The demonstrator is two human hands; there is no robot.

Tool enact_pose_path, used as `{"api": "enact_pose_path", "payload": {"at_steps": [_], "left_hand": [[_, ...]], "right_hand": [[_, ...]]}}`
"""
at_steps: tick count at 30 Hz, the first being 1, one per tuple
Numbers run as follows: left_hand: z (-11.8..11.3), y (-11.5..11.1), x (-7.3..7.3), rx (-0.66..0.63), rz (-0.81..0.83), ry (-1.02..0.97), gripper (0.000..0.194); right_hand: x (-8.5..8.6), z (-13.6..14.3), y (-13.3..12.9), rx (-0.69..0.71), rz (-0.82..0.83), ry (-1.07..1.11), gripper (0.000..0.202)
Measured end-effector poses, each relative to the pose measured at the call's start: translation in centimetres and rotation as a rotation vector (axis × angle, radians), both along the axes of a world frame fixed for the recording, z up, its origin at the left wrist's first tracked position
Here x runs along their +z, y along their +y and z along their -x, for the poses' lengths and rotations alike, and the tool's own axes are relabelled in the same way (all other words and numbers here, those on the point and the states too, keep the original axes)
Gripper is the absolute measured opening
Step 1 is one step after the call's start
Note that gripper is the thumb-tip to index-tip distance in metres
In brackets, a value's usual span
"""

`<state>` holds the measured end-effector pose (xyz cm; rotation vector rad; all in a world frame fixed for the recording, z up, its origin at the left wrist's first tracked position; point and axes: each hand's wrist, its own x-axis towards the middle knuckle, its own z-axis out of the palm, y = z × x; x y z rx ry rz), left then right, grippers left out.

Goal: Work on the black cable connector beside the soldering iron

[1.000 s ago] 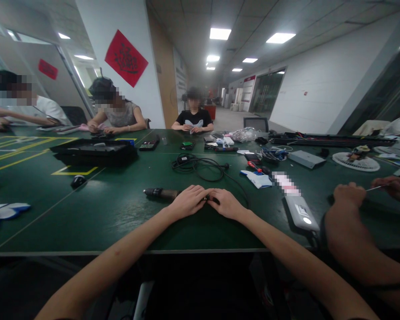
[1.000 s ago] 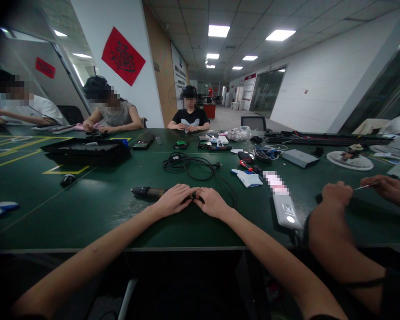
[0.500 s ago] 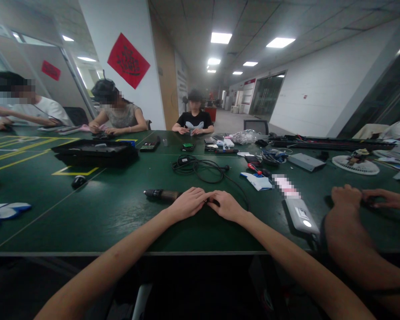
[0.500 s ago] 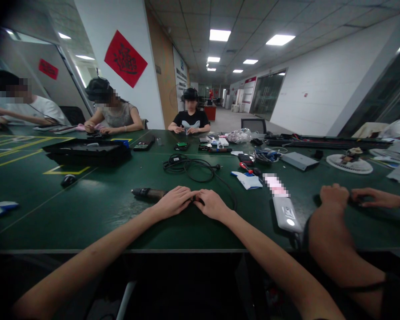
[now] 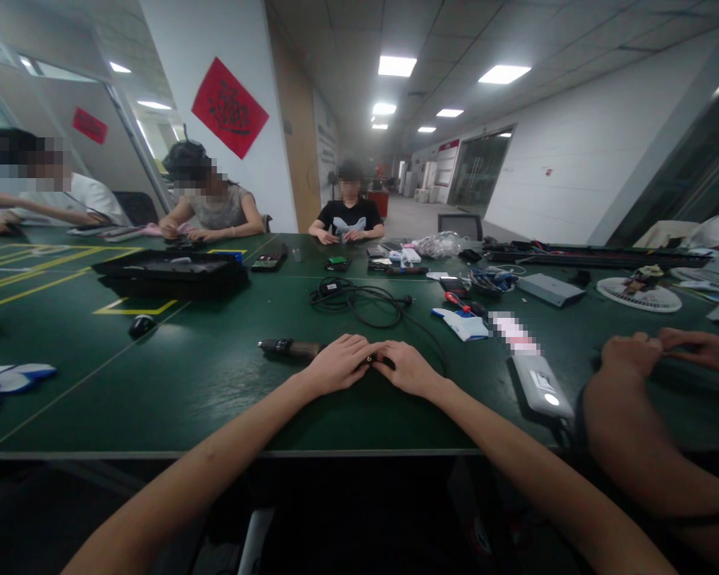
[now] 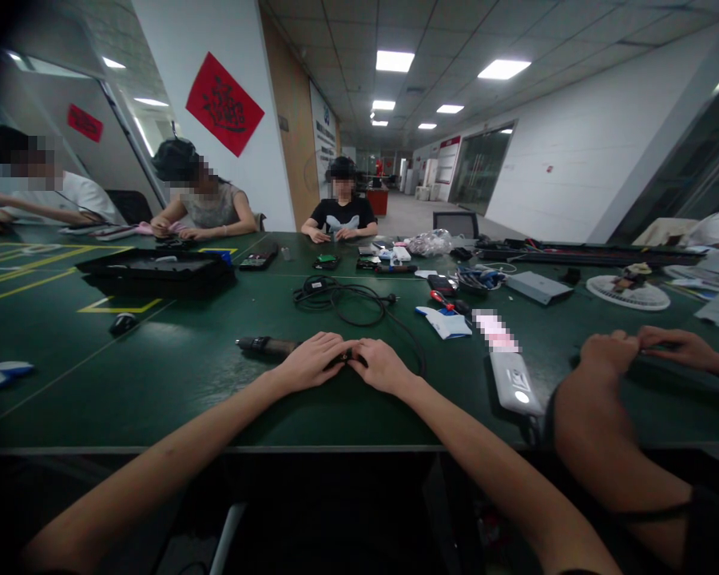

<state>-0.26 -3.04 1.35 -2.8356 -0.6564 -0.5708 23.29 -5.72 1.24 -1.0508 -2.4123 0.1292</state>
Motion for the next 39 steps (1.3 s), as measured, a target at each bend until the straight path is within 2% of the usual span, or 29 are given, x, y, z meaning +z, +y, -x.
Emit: {"api": "enact_pose_path", "payload": {"at_steps": [8,12,16,29,34,39], "left_hand": [[0.01,-0.09,0.08,0.016,0.004,-0.019,0.061],[-0.04,-0.16,0.13,-0.005,-0.004,0.001,0.061],[0.02,-0.15,0.16,0.021,-0.003,-0.016,0.059],[0.08,-0.17,0.29,-0.028,0.004,0.009,0.058],[0.09,-0.10,0.24,0.012,0.010,-0.020,0.057],[0.08,-0.01,0.04,-0.022,0.003,0.000,0.059]], "right_hand": [[0.07,0.01,-0.03,0.002,-0.003,-0.007,0.003],[-0.02,0.01,0.00,-0.008,-0.004,-0.001,0.009],[-0.12,0.00,0.02,-0.004,-0.007,-0.003,0.005],[-0.05,-0.06,0.00,-0.010,-0.003,0.007,0.007],[0.01,-0.09,0.05,0.012,0.002,0.000,0.005],[-0.22,-0.06,0.09,-0.008,0.001,0.005,0.010]]}}
